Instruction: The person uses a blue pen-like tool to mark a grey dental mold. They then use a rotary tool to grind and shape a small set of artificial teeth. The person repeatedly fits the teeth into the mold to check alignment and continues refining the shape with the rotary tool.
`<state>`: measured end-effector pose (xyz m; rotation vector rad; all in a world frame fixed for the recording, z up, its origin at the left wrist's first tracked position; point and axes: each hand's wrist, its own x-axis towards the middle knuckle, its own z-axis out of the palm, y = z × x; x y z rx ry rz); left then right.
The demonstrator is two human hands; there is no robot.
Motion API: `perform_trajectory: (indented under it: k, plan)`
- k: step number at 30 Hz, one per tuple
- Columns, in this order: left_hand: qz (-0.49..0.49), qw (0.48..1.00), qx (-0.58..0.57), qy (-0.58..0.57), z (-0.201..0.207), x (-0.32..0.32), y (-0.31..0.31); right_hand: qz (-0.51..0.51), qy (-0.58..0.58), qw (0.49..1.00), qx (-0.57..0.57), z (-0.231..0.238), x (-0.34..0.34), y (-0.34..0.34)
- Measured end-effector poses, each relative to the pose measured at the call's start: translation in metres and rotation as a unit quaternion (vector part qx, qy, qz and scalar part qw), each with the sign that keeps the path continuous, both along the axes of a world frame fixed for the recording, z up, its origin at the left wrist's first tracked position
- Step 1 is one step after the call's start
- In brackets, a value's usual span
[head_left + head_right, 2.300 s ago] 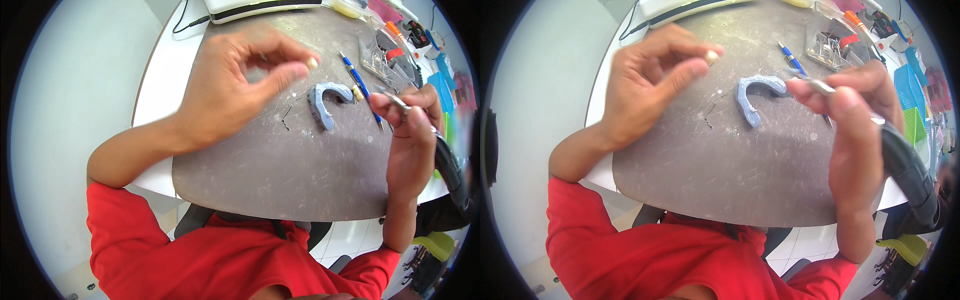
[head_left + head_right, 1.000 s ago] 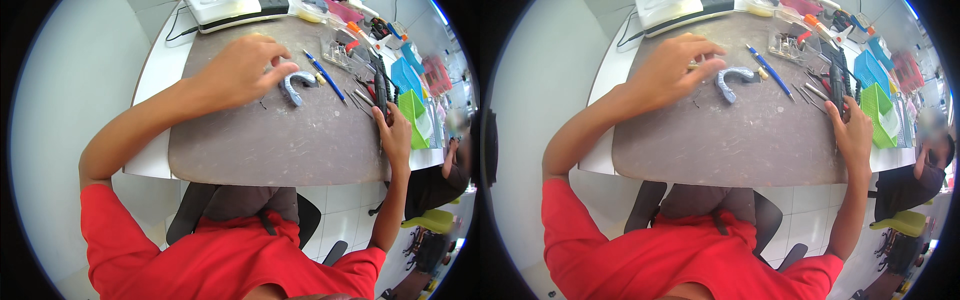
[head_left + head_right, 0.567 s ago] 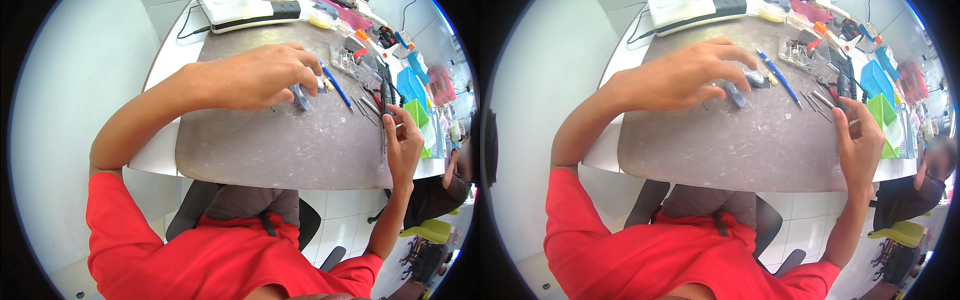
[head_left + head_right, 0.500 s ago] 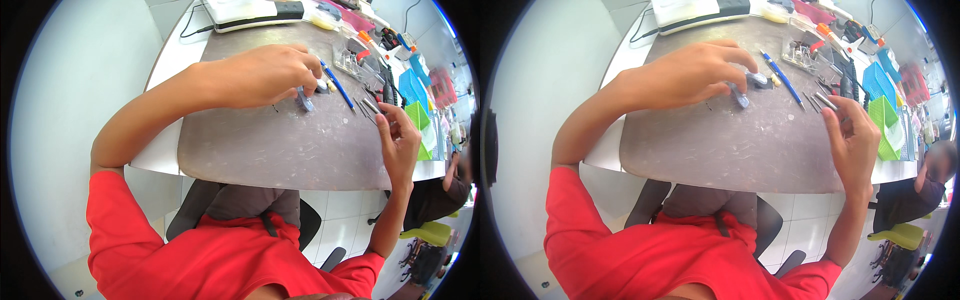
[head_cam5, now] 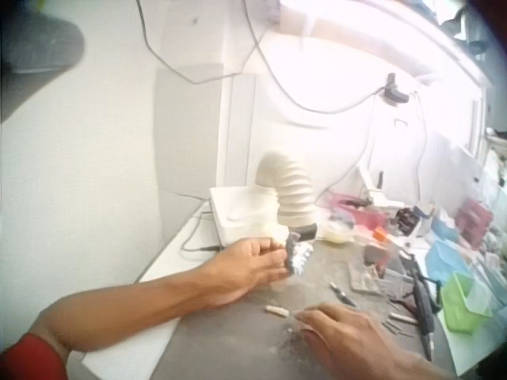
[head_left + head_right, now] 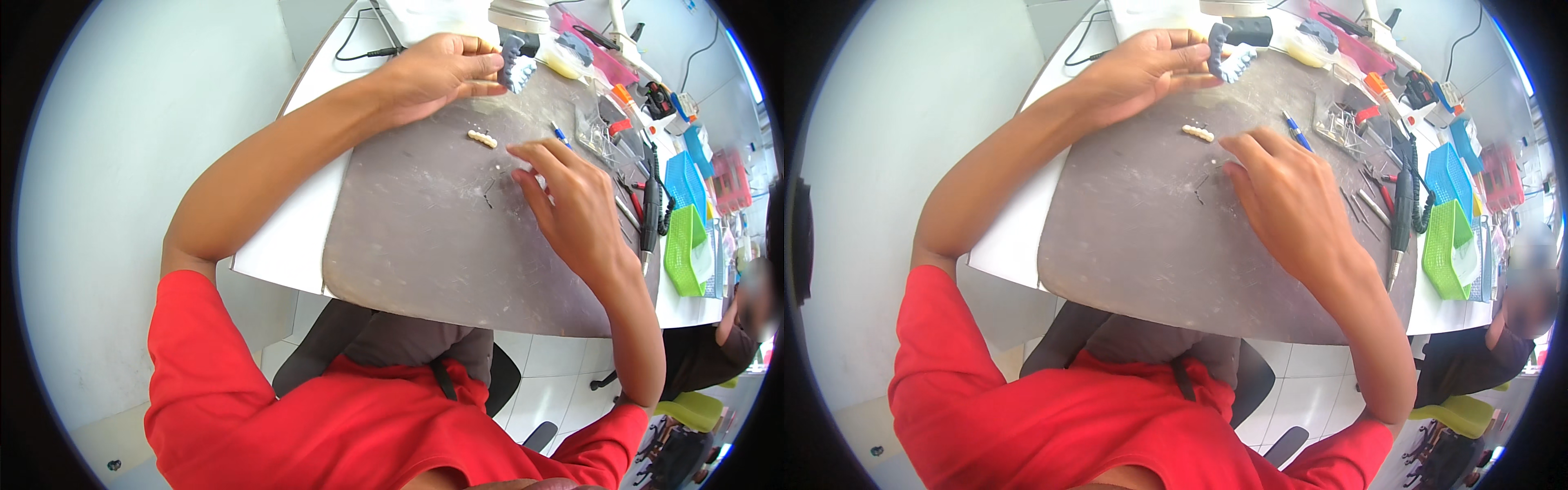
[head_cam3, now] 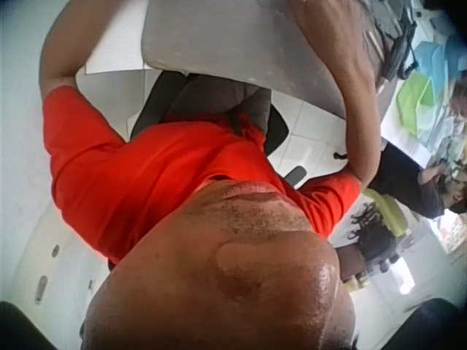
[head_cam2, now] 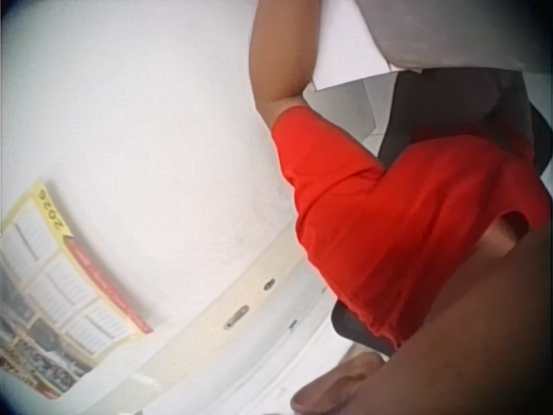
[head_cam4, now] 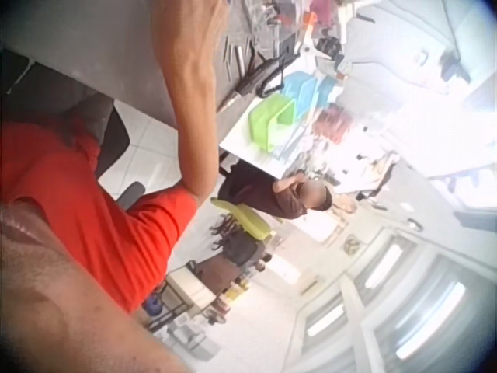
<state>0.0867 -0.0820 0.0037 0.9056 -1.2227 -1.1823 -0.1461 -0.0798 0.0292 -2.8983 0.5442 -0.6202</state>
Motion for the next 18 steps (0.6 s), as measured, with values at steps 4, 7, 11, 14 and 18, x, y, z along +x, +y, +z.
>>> perform_trajectory:
  k: [4, 7, 11, 14, 18]
  plan:
    - [-0.029, 0.995, 0.045, 0.087, -0.013, -0.008, -0.003, 0.057, -0.032, 0.993, -0.097, -0.02, 0.028, -0.02]
    - [-0.027, 0.992, 0.075, 0.097, -0.011, -0.014, 0.003, 0.054, 0.005, 0.995, -0.084, -0.017, 0.028, -0.027]
    - [-0.017, 0.989, 0.07, 0.133, -0.014, -0.017, 0.004, -0.003, -0.007, 0.999, -0.054, -0.003, 0.009, -0.022]
    - [-0.014, 0.987, 0.093, 0.13, -0.006, -0.018, 0.011, -0.045, -0.023, 0.998, -0.038, 0.005, -0.007, -0.019]
    - [0.005, 0.991, 0.094, 0.095, 0.0, -0.023, 0.017, 0.06, 0.042, 0.996, -0.058, 0.003, -0.021, -0.034]
